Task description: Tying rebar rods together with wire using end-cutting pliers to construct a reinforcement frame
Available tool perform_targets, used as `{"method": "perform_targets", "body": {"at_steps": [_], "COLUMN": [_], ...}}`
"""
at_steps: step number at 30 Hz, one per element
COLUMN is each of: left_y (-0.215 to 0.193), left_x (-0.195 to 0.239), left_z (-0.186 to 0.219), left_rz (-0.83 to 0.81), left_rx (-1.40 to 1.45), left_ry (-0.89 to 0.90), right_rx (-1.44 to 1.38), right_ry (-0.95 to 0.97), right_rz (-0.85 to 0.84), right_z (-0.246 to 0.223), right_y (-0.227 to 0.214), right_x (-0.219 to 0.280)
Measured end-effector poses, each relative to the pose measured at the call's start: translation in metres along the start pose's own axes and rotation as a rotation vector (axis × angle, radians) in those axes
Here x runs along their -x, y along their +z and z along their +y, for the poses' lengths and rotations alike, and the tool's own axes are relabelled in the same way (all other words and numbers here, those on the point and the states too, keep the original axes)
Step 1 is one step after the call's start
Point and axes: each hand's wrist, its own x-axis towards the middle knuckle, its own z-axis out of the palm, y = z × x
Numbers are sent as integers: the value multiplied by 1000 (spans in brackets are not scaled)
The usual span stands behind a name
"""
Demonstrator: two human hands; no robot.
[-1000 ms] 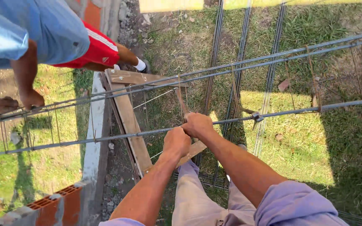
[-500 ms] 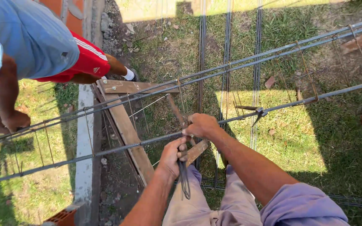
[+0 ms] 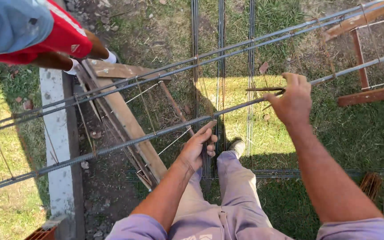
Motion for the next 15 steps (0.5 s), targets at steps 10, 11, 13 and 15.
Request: {"method": "perform_targets", "body": {"at_steps": [10, 11, 13, 15], "left_y": [0, 10, 17, 18], "left_x": [-4, 1, 9, 11], "left_z": [18, 20, 24, 21], "left_rz": [80, 96, 123, 170], "left_rx": [-146, -133, -109, -195], "left_ry": [-109, -106, -87, -43], "right_rx": [296, 216, 133, 287], "right_ry": [-120, -125, -150, -363], "right_rz": [-23, -113, -211, 5], "right_z": [118, 92, 65, 72], "right_y": [51, 16, -44, -99], "right_x": [-29, -15, 8, 31]}}
